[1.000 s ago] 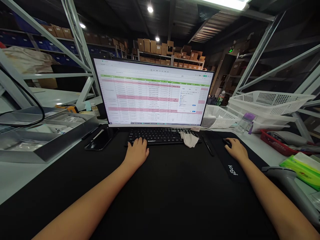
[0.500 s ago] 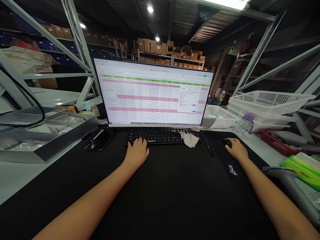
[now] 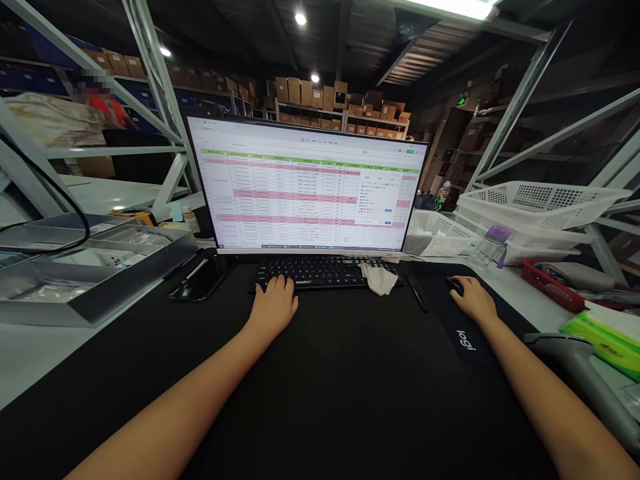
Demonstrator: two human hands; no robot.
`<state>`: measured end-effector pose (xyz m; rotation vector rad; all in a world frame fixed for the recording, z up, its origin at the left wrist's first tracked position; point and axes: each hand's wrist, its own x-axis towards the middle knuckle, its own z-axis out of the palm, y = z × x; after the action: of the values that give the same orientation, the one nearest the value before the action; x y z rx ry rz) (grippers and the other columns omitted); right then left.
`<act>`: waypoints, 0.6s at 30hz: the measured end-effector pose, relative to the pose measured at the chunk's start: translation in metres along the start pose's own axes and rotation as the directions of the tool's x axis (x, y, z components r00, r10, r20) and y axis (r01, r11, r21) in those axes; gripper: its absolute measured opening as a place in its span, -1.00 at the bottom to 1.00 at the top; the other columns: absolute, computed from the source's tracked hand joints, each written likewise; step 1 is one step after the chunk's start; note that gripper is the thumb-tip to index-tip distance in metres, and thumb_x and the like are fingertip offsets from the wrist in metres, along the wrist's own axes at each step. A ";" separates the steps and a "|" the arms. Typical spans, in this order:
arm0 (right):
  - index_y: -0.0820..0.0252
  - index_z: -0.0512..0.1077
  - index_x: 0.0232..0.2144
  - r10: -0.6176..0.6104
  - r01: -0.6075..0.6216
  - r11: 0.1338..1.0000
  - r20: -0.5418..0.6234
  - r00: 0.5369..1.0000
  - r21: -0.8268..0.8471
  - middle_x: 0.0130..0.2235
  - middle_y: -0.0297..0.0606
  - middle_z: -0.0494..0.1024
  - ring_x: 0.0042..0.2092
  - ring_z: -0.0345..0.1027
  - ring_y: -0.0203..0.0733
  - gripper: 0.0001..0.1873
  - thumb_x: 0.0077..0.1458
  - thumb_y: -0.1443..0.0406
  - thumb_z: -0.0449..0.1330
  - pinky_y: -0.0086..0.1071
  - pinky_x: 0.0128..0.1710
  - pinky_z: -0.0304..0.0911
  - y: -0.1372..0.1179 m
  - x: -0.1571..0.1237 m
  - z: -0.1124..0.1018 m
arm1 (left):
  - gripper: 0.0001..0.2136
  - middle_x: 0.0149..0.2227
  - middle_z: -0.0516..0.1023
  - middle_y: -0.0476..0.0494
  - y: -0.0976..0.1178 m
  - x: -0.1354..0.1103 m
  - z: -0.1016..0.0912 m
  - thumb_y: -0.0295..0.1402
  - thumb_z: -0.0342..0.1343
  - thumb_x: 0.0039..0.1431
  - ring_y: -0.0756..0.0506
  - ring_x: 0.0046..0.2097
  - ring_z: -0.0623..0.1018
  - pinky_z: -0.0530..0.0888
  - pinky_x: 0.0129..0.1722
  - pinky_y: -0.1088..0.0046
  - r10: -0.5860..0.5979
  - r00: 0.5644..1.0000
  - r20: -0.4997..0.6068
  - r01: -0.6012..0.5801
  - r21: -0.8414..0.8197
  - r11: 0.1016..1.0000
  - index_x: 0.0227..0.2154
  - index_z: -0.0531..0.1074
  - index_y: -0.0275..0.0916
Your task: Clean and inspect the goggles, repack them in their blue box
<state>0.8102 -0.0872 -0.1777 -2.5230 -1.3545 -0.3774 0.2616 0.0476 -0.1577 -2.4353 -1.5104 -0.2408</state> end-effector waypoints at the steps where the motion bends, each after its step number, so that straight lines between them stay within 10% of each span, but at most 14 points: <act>1: 0.07 0.47 0.28 -0.001 0.001 1.000 -0.004 1.000 -0.001 0.29 -0.07 0.45 0.15 0.51 0.09 -0.44 0.33 0.10 0.07 -0.11 0.12 0.42 0.000 0.000 0.000 | -0.48 0.40 0.34 -0.65 0.000 0.000 0.000 -0.35 -0.14 0.48 -0.49 0.42 0.36 0.38 0.32 -0.31 -0.002 1.000 0.002 0.002 -0.003 1.000 0.37 0.33 -0.51; 18: 0.07 0.48 0.28 0.011 -0.011 1.000 -0.013 1.000 0.012 0.30 -0.06 0.45 0.16 0.50 0.09 -0.45 0.32 0.11 0.08 -0.11 0.13 0.41 -0.001 0.000 0.000 | -0.50 0.42 0.34 -0.61 0.001 -0.001 -0.002 -0.35 -0.11 0.51 -0.47 0.42 0.36 0.39 0.33 -0.30 -0.002 1.000 0.013 0.002 0.022 1.000 0.38 0.32 -0.49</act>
<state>0.8100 -0.0864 -0.1779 -2.5131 -1.3331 -0.3827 0.2621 0.0462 -0.1561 -2.4234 -1.5130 -0.2078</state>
